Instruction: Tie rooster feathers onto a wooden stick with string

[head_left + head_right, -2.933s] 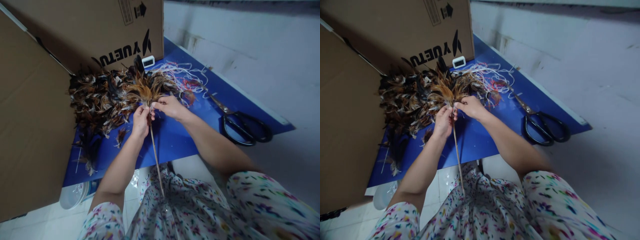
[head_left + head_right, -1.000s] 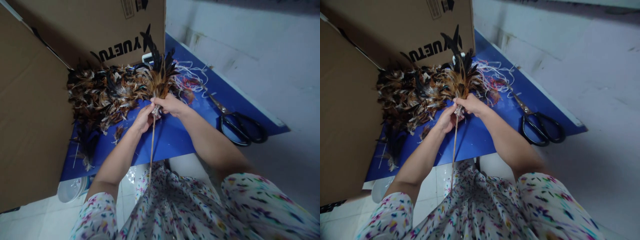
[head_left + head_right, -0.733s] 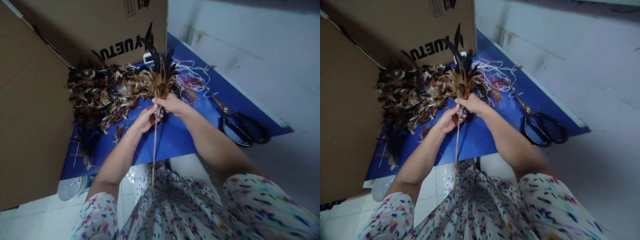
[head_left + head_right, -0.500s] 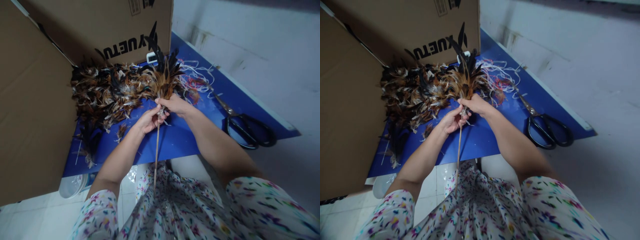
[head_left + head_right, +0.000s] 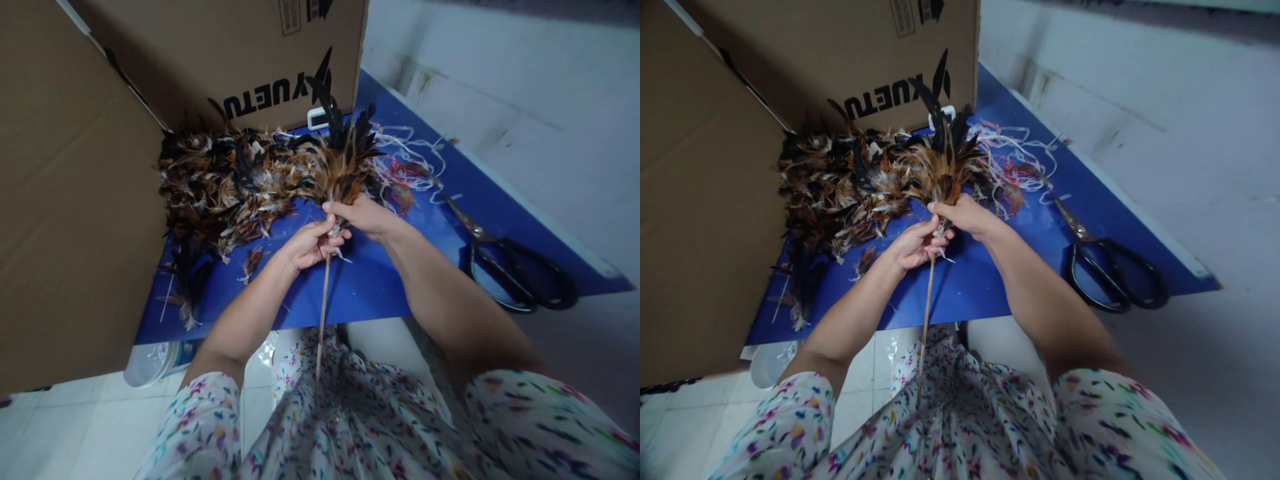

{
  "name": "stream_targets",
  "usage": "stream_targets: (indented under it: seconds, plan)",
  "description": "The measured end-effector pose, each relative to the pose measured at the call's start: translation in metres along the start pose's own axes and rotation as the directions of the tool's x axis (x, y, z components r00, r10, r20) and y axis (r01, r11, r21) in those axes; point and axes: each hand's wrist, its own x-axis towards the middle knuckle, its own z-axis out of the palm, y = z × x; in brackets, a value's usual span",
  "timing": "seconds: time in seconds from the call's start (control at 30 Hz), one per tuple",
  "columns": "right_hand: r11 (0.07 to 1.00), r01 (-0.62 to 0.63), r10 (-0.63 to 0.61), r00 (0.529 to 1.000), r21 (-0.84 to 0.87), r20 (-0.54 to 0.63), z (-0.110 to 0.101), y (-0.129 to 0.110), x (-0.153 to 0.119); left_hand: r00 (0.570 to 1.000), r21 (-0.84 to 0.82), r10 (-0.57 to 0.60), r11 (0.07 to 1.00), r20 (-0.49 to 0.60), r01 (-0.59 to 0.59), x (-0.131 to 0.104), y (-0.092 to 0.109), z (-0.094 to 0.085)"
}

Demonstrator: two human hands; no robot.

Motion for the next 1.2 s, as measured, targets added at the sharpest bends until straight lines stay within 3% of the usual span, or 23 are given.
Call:
stream_targets:
  seconds: [0.3,0.53,1.2]
  plan:
    - [0.997,0.072,-0.073,0.996,-0.019,-0.053,-0.001,0.007,0.006,0.999,-0.003,-0.007,1.0,0.054,0.007,-0.001,-0.001,-0.003]
    - [0.998,0.066,-0.065,0.998,-0.018,0.004,-0.002,0.009,0.006,0.996,-0.02,-0.047,0.999,0.071,0.049,-0.001,-0.001,-0.004]
    - [0.998,0.031,-0.03,0.999,-0.048,0.03,0.0,0.012,0.004,0.989,0.024,-0.062,0.998,0.137,0.059,0.005,-0.004,-0.01]
